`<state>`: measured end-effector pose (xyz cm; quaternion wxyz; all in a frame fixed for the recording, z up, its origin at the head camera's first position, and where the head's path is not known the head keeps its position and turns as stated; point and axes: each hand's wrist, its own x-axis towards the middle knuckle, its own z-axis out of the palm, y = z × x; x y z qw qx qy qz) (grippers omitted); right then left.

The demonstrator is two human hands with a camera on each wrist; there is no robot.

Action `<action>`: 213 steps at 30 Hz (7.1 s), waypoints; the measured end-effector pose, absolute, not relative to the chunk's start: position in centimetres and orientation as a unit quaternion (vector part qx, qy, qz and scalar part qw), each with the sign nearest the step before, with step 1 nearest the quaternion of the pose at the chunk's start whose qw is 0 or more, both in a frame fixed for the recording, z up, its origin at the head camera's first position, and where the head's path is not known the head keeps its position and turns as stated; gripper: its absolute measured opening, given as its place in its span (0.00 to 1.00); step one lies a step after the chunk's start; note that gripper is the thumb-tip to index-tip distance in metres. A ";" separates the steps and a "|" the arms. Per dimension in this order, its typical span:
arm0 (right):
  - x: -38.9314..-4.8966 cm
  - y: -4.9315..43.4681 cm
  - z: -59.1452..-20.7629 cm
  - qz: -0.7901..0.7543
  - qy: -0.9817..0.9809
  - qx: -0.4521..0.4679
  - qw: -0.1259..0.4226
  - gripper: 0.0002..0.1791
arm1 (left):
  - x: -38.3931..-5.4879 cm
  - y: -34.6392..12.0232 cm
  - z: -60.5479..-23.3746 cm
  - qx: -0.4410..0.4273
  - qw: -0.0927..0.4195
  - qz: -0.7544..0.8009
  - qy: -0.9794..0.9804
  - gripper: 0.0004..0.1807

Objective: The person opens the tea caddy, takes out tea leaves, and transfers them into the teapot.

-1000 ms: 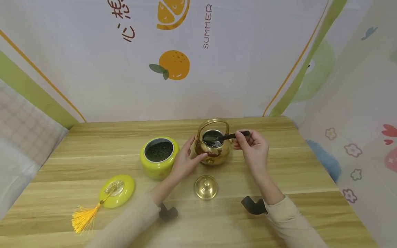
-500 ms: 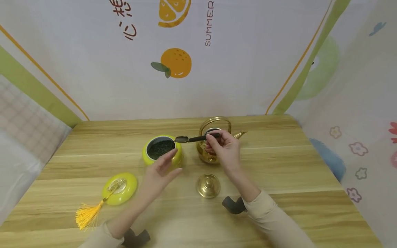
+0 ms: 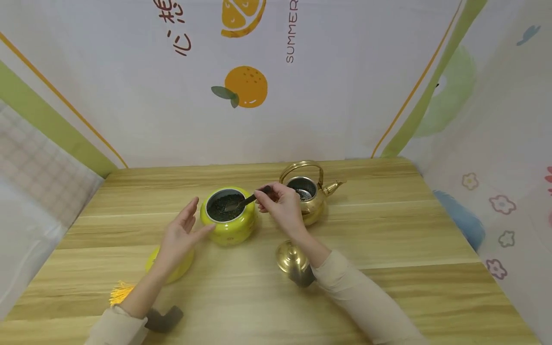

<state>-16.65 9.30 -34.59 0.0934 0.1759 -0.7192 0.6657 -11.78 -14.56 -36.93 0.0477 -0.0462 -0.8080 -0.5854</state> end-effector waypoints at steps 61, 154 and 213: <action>-17.7 5.6 -37.0 0.594 -0.799 0.093 -0.011 0.06 | -13.1 -14.4 -38.3 -0.049 -0.008 -0.594 -0.803 0.47; -16.1 23.0 -33.3 0.638 -0.751 0.020 0.170 0.07 | -18.4 0.9 -38.5 -0.130 0.024 -0.533 -0.835 0.46; -14.3 26.1 -34.0 0.700 -0.655 -0.020 0.283 0.05 | -18.9 1.3 -39.8 -0.144 0.053 -0.532 -0.833 0.42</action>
